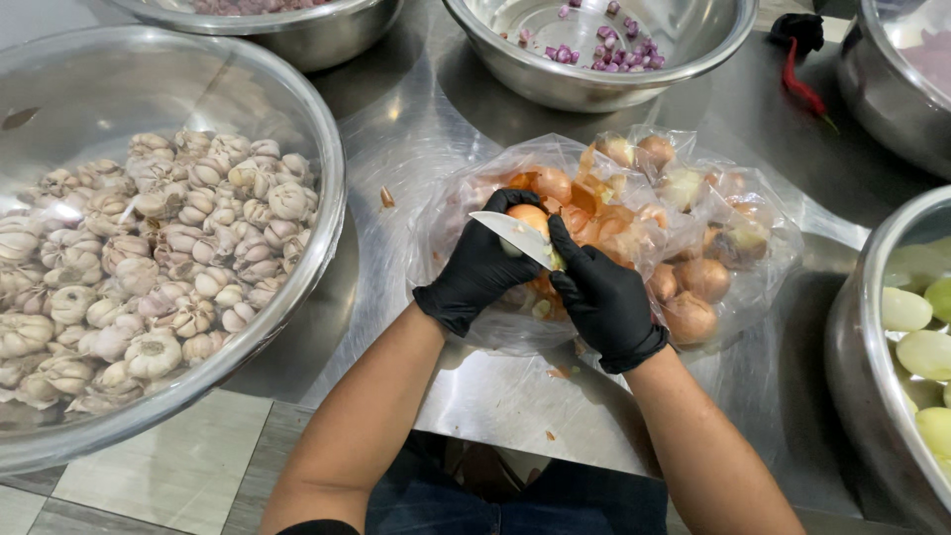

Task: The person peels onions one at a time with a small paring knife over a plastic bag on a stainless steel prep table, letting the skins fall into the bag, and places the peeled onions into a large metal bowl. They continue through a pile of unpeeled onions, occasionally repositioning the bag and reaching for the next onion.

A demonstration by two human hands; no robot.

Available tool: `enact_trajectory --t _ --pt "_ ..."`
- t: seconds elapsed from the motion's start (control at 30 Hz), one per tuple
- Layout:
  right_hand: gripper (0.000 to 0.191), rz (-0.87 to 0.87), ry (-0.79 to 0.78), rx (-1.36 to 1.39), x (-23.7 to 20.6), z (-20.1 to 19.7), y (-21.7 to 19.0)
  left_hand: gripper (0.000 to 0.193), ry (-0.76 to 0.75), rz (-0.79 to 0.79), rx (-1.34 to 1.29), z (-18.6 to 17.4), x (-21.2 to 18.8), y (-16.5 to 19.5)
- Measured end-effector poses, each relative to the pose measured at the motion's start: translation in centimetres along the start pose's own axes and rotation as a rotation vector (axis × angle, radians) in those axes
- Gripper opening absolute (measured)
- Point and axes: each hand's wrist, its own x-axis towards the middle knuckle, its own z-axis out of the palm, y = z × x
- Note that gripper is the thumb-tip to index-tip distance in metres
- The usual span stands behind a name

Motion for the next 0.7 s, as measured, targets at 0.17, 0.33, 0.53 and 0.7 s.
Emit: enact_trajectory --t 0.17,0.33,0.53,0.7 --pt "0.071 -0.132 0.045 0.008 0.0 -0.6 -0.5 0.061 -0.057 0.041 0.023 -0.4 0.0 -0.1" --pt "0.068 -0.030 -0.007 0.014 -0.1 -0.4 0.0 0.055 -0.137 0.000 -0.004 -0.4 -0.3 0.1" --pt "0.048 -0.037 0.115 0.474 0.3 1.4 3.8 0.065 -0.150 0.042 0.087 0.9 -0.7 -0.2" --pt "0.067 0.130 0.211 0.852 0.6 1.8 5.9 0.063 -0.065 0.017 -0.147 0.7 -0.3 -0.8"
